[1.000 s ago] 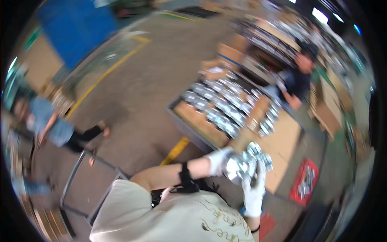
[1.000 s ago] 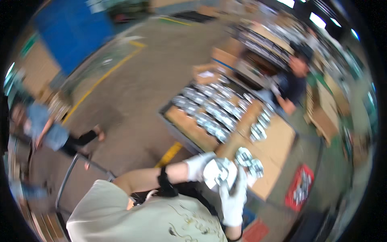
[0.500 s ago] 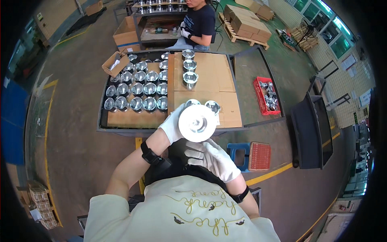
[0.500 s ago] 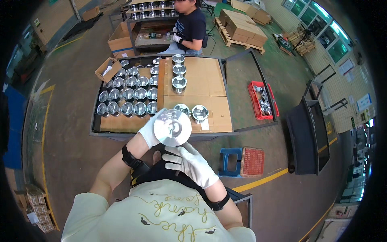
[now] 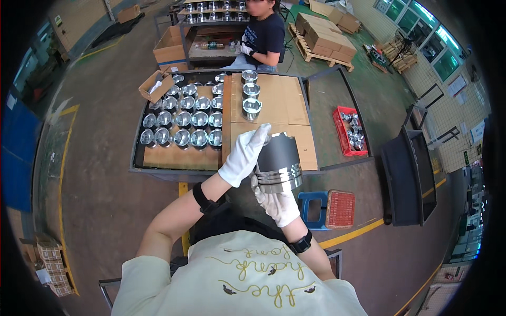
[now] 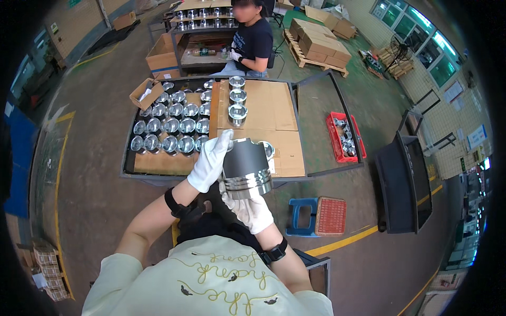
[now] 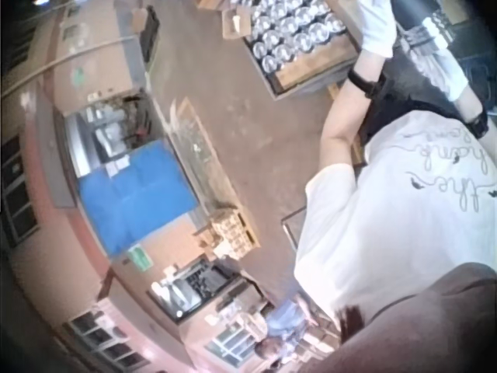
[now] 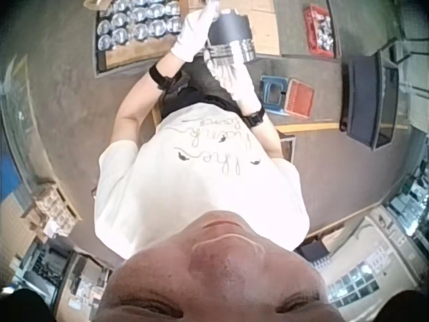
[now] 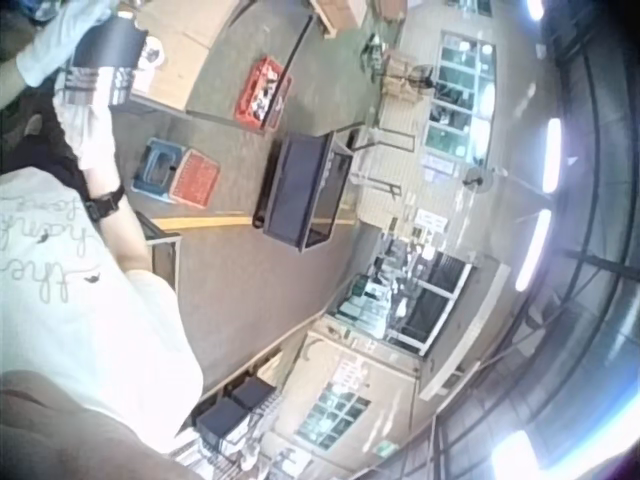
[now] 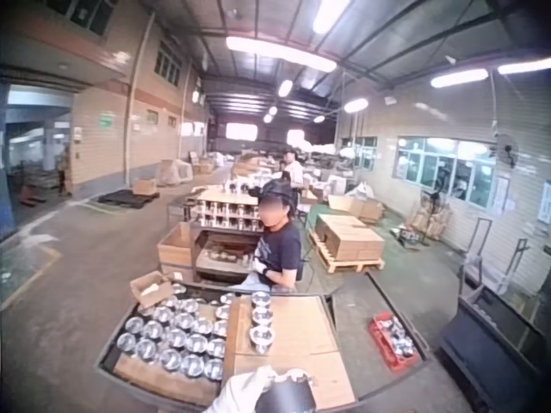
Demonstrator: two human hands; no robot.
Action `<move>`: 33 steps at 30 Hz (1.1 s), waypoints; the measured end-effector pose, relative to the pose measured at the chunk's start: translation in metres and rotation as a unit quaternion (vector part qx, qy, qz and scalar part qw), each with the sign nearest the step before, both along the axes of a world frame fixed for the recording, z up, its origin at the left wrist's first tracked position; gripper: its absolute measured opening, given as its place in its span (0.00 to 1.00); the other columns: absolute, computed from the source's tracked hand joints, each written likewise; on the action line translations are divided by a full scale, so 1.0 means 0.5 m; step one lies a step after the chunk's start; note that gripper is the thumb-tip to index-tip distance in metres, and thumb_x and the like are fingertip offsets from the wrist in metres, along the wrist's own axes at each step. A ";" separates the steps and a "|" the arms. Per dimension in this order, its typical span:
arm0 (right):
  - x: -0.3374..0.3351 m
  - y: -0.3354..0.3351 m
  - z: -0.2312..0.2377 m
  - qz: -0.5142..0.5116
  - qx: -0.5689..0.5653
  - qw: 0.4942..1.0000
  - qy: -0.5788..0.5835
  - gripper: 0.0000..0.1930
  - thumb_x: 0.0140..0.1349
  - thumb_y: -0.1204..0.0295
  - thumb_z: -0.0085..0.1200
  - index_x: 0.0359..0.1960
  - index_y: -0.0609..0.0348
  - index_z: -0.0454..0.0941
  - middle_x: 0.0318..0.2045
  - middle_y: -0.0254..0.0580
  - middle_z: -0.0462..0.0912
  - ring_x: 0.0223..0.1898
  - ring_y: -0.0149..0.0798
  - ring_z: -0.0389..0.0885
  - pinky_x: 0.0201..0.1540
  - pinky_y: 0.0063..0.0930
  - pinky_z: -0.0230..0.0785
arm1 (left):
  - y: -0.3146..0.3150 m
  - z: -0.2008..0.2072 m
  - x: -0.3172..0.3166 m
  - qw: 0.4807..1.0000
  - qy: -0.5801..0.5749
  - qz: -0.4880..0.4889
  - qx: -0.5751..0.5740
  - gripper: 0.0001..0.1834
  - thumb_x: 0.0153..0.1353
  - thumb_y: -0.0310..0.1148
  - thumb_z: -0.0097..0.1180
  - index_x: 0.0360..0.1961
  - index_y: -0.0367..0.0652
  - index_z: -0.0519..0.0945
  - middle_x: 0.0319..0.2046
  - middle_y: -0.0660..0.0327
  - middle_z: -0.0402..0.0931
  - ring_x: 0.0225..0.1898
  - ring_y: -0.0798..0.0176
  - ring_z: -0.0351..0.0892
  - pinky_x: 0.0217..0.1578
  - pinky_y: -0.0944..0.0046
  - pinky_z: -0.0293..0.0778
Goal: Inspecting metal engine pistons for quality and sorting them into a bin cart.
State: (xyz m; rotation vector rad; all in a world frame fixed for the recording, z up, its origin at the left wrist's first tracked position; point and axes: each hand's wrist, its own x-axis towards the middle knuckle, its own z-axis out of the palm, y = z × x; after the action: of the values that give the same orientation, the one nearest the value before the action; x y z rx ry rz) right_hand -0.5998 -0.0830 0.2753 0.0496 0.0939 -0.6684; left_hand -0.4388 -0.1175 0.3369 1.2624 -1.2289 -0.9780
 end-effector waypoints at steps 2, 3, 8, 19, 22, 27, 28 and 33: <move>-0.005 -0.001 0.008 -0.023 -0.013 1.000 0.010 0.28 0.63 0.64 0.53 0.60 0.65 0.60 0.54 0.54 0.69 0.52 0.51 0.73 0.53 0.41 0.74 | 0.010 -0.007 -0.008 0.999 0.001 0.005 -0.054 0.23 0.70 0.45 0.39 0.47 0.32 0.74 0.37 0.50 0.79 0.41 0.57 0.79 0.45 0.63 0.71; -0.008 -0.004 0.005 -0.027 -0.014 0.999 0.010 0.28 0.63 0.64 0.53 0.60 0.65 0.60 0.54 0.54 0.69 0.52 0.51 0.73 0.53 0.41 0.74 | 0.013 -0.007 -0.010 0.999 0.001 0.001 -0.054 0.23 0.70 0.45 0.39 0.47 0.32 0.74 0.37 0.50 0.79 0.41 0.57 0.79 0.45 0.63 0.71; -0.033 -0.029 -0.002 -0.076 -0.163 0.976 0.126 0.33 0.56 0.63 0.61 0.60 0.62 0.62 0.55 0.51 0.71 0.53 0.49 0.73 0.54 0.41 0.73 | 0.059 -0.054 0.003 0.998 0.012 -0.025 -0.052 0.20 0.70 0.33 0.36 0.59 0.36 0.67 0.54 0.53 0.69 0.54 0.60 0.73 0.56 0.62 0.68; -0.053 -0.019 -0.001 -0.058 -0.047 0.997 0.026 0.27 0.63 0.67 0.53 0.60 0.64 0.61 0.55 0.52 0.69 0.54 0.52 0.70 0.55 0.44 0.73 | 0.115 -0.028 -0.018 0.981 0.181 -0.045 0.058 0.28 0.62 0.32 0.52 0.63 0.40 0.63 0.57 0.58 0.66 0.60 0.63 0.64 0.60 0.64 0.59; -0.055 -0.015 -0.010 -0.055 -0.007 0.998 -0.010 0.25 0.65 0.68 0.50 0.61 0.63 0.61 0.56 0.53 0.67 0.55 0.51 0.69 0.55 0.46 0.73 | 0.105 -0.021 -0.034 0.991 0.128 0.002 0.024 0.29 0.59 0.31 0.58 0.61 0.40 0.63 0.56 0.56 0.67 0.57 0.62 0.69 0.56 0.62 0.67; -0.056 -0.016 -0.007 -0.046 0.019 0.999 -0.015 0.35 0.58 0.69 0.59 0.63 0.66 0.55 0.58 0.55 0.66 0.55 0.49 0.71 0.56 0.40 0.72 | 0.088 -0.017 -0.046 0.997 0.060 0.025 0.049 0.28 0.60 0.33 0.59 0.59 0.38 0.63 0.57 0.54 0.65 0.57 0.58 0.70 0.54 0.61 0.70; -0.056 -0.016 -0.007 -0.040 0.039 0.997 -0.044 0.34 0.58 0.69 0.59 0.63 0.66 0.55 0.58 0.56 0.66 0.55 0.49 0.71 0.56 0.40 0.73 | 0.086 -0.026 -0.040 0.997 0.061 0.026 0.051 0.28 0.60 0.33 0.59 0.59 0.38 0.63 0.57 0.54 0.65 0.57 0.58 0.70 0.54 0.61 0.70; -0.062 -0.023 -0.006 -0.026 0.066 0.995 -0.070 0.34 0.58 0.69 0.59 0.63 0.65 0.56 0.57 0.56 0.66 0.54 0.50 0.72 0.55 0.41 0.73 | 0.086 -0.065 -0.027 0.994 -0.097 -0.036 -0.041 0.26 0.62 0.33 0.55 0.59 0.36 0.64 0.57 0.54 0.65 0.57 0.59 0.69 0.55 0.61 0.69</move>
State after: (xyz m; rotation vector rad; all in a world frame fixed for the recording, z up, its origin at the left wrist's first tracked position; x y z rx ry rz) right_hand -0.6309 -0.0948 0.2725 0.2272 0.0014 -0.7085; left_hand -0.4524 -0.0743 0.3045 1.2789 -1.4598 -0.8628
